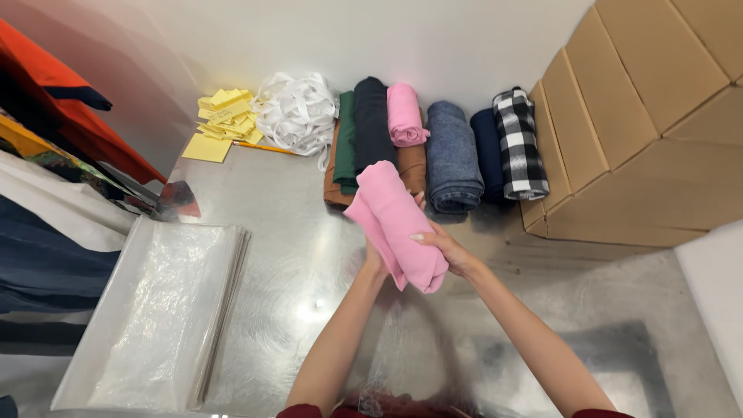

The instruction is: The person takes a black garment, a pink dress, a pink top, and two pairs of jeans from a clothing rack. They fold each item by hand on a metal table and place them into a neat stack alongside other folded clothes.

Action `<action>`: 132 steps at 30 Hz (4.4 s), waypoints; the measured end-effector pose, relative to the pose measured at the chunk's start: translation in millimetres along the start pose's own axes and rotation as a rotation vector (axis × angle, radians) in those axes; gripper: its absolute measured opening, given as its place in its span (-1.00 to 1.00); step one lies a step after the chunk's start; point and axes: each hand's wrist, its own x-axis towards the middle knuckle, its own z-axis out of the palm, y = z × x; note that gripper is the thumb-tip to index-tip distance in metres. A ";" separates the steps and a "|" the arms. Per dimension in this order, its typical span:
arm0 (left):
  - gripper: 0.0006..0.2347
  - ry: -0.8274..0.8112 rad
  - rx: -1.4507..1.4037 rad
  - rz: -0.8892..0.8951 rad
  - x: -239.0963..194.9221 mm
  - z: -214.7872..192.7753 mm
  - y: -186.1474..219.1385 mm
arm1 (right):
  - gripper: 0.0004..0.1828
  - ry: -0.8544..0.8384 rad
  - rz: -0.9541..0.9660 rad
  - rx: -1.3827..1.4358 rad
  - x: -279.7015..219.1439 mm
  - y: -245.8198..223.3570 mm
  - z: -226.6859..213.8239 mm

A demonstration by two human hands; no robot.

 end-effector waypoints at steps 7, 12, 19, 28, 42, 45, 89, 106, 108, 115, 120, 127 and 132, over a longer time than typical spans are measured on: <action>-0.16 -0.043 0.188 0.170 59.1 57.7 47.5 | -0.02 0.092 -0.018 -0.049 53.6 -46.0 -5.1; 0.07 0.032 0.727 0.331 106.4 112.7 80.0 | -0.14 0.265 -0.099 -0.217 118.2 -79.7 -19.6; -0.12 0.056 0.884 0.421 207.5 129.8 124.0 | -0.01 0.325 -0.109 -0.380 181.2 -126.1 -6.7; -0.22 0.237 1.249 0.581 317.7 94.6 148.8 | -0.28 0.392 -0.379 -0.530 260.4 -67.2 -45.6; -0.68 0.246 1.360 0.728 238.2 61.1 150.8 | -0.57 0.559 -0.371 -0.285 172.4 -88.3 -35.0; -0.73 0.218 1.184 0.658 126.4 99.4 117.6 | -0.69 0.506 -0.359 0.176 108.1 -100.0 -18.6; -0.86 0.323 0.403 0.936 -522.4 -217.6 371.4 | -0.56 -0.354 -0.241 0.078 -134.4 94.2 631.6; -0.42 0.048 0.698 1.016 -397.2 -152.0 534.8 | -0.50 -0.136 -0.614 -0.051 108.6 8.9 726.8; -0.35 0.089 0.839 1.044 -381.4 -146.5 550.2 | -0.43 -0.245 -0.589 -0.056 115.8 -7.0 732.5; -0.35 0.293 0.991 1.316 -362.9 -164.2 579.8 | -0.54 -0.412 -0.397 -0.062 152.3 -5.0 738.4; -0.52 0.679 1.275 1.552 -348.2 -209.0 600.5 | -0.35 -0.782 -0.423 0.004 198.9 32.3 723.7; -0.70 0.873 1.372 1.662 -365.1 -214.1 603.8 | -0.46 -0.961 -0.358 -0.104 211.3 18.7 733.1; -0.72 0.886 1.441 1.265 -387.3 -194.1 600.7 | -0.85 -0.781 -0.512 -0.314 157.9 -8.2 733.9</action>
